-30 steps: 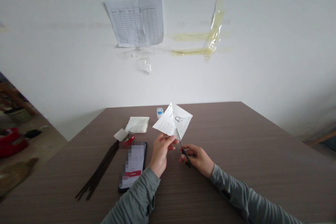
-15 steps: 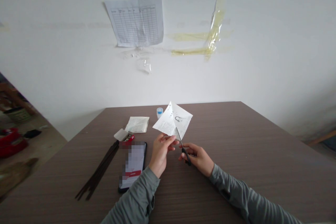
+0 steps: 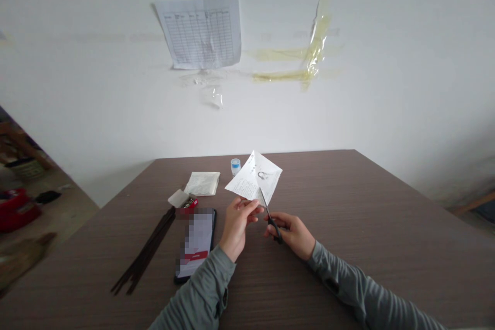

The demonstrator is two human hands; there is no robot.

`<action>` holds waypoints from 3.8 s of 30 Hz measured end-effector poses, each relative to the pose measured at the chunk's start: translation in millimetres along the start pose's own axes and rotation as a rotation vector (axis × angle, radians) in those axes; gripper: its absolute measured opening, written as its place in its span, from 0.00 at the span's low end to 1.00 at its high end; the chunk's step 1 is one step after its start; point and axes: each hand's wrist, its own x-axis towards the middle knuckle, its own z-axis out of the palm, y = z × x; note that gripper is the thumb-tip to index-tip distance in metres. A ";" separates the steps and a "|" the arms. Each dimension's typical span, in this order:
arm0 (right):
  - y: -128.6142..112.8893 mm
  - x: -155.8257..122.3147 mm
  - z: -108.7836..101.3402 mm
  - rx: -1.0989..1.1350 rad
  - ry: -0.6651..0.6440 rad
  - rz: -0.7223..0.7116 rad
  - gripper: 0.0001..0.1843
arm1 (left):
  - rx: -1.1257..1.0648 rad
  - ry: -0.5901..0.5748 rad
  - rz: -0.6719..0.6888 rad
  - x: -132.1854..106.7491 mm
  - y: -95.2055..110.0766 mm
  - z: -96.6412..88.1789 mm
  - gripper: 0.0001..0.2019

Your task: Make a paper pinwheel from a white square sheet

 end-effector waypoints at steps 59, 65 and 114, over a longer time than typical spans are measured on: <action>-11.0 -3.6 2.4 -0.020 0.046 0.016 0.43 | 0.033 -0.034 -0.010 -5.0 -1.5 2.0 0.19; -9.2 -2.5 3.1 -0.019 0.052 0.020 0.44 | 0.034 -0.037 -0.019 -4.4 -1.1 2.1 0.16; -9.0 -4.1 4.8 0.076 0.097 -0.006 0.33 | 0.030 -0.068 0.021 1.6 -10.7 -4.3 0.24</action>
